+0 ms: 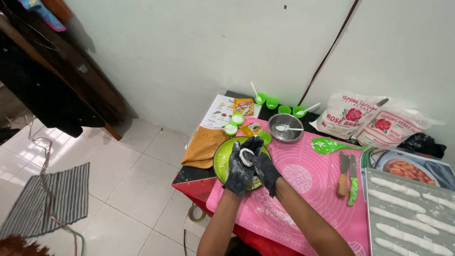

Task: Rolling dough into long cylinders, cutting them into smaller pieces, and shaping them into balls on a production table.

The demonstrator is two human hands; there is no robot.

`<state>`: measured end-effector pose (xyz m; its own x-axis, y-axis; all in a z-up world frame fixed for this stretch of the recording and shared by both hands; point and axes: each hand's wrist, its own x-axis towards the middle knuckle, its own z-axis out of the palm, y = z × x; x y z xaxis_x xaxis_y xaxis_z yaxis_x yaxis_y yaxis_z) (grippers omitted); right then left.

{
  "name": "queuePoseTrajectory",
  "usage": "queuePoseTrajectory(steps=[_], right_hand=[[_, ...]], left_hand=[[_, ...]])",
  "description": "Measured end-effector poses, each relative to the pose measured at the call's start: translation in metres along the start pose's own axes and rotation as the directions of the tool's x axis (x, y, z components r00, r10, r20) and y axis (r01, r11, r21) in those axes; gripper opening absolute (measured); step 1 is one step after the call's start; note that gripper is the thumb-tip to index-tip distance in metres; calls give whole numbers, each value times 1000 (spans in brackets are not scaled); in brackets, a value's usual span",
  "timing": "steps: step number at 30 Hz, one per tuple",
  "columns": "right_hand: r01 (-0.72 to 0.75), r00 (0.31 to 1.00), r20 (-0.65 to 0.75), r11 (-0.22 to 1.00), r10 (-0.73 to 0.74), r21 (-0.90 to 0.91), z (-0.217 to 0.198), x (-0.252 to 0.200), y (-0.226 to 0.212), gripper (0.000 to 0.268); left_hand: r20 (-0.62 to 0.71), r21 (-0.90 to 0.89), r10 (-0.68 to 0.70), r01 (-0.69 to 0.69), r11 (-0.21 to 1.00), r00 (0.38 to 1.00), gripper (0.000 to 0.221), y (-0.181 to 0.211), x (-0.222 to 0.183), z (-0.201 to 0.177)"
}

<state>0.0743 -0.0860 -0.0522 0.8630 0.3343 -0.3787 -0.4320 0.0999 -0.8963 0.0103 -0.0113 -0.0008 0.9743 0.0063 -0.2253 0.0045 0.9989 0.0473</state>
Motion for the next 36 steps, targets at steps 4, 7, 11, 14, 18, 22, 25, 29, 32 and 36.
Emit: queuePoseTrajectory(steps=[4, 7, 11, 14, 18, 22, 25, 29, 32, 36], right_hand=[[18, 1000, 15, 999, -19, 28, -3, -2, -3, 39], [-68, 994, 86, 998, 68, -4, -3, -49, -46, 43], [-35, 989, 139, 985, 59, -167, -43, -61, -98, 55], [66, 946, -129, 564, -299, -823, -73, -40, -123, 43], [124, 819, 10, 160, -574, -979, -130, 18, -111, 24], [81, 763, 256, -305, -593, -949, -153, 68, -103, 22], [95, 700, 385, -456, -601, -885, -168, 107, -82, 25], [-24, 529, 544, -652, -652, -758, -172, 139, -59, 22], [-11, 597, 463, -583, -656, -812, -148, 118, -75, 23], [-26, 575, 480, -601, -662, -799, -144, 120, -73, 21]], left_hand=[[6, -2, -6, 6, 1000, 1000, 28, 1, -2, -5], [12, 1, -10, 10, 1000, 1000, 28, 7, -6, -8], [1, -11, -2, 2, 1000, 1000, 28, 14, 2, 2], [-10, -17, -12, 12, 1000, 1000, 28, 18, -2, 4], [-14, -32, -32, 32, 999, 999, 28, 16, -5, 7], [-33, -40, -45, 43, 998, 998, 28, 11, -3, 12], [-49, -34, -49, 48, 998, 998, 28, 11, -6, 15], [-83, -34, -55, 52, 998, 995, 28, 13, -9, 21], [-112, -45, -59, 54, 998, 992, 28, 13, -12, 24], [-128, -55, -59, 52, 997, 990, 28, 12, -10, 32]])
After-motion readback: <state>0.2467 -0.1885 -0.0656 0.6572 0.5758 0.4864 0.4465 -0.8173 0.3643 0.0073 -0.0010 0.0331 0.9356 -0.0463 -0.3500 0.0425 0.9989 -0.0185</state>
